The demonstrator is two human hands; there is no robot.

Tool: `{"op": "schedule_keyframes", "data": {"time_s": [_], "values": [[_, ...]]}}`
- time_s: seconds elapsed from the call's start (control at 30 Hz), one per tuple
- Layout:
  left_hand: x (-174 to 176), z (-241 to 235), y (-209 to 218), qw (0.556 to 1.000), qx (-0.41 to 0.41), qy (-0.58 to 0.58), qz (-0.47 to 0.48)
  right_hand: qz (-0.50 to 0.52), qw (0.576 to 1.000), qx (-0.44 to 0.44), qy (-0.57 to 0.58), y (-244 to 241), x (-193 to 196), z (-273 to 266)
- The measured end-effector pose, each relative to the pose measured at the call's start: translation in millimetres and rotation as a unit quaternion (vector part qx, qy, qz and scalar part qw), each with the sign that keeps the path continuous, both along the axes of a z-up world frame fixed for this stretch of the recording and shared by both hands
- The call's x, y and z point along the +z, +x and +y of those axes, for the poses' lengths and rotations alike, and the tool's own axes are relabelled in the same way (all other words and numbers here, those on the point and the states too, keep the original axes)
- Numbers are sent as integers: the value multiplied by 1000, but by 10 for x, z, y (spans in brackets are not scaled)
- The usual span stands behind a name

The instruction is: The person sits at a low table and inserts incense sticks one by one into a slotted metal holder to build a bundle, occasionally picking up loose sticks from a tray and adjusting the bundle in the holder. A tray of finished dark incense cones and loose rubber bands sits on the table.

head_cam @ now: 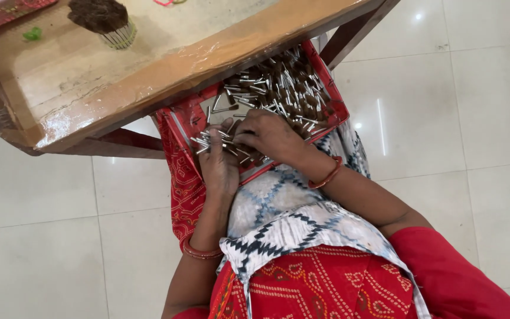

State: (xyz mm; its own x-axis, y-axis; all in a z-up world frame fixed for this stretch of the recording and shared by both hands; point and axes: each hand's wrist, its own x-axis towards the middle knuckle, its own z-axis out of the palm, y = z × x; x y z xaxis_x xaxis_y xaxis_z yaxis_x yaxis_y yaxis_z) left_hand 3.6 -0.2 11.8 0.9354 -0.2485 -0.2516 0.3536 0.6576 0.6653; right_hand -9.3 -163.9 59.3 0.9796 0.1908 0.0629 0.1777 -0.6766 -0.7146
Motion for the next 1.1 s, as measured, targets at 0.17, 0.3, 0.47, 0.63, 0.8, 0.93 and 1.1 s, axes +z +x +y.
{"op": "schedule_keyframes", "data": {"time_s": [0.17, 0.3, 0.47, 0.63, 0.8, 0.93, 1.1], "values": [[285, -6, -8, 998, -21, -37, 55, -91, 995, -41, 3, -42, -16, -167], [39, -24, -35, 999, -29, 16, 21, -131, 988, -84, 7, -84, 211, -101], [-133, -17, -58, 984, -80, 160, -27, -132, 991, -8, -12, -68, 456, 0], [-142, 0, -88, 986, -76, 141, -50, -126, 991, 20, -47, -63, 368, 18], [-78, -21, -58, 981, -81, 169, -43, -113, 992, 23, -55, -57, 360, -27], [-311, -4, -55, 980, -69, 172, -68, -152, 985, 16, -82, -66, 403, -15], [-132, -38, -45, 986, -78, 142, -31, -172, 984, -11, -43, -77, 394, -57]]}}
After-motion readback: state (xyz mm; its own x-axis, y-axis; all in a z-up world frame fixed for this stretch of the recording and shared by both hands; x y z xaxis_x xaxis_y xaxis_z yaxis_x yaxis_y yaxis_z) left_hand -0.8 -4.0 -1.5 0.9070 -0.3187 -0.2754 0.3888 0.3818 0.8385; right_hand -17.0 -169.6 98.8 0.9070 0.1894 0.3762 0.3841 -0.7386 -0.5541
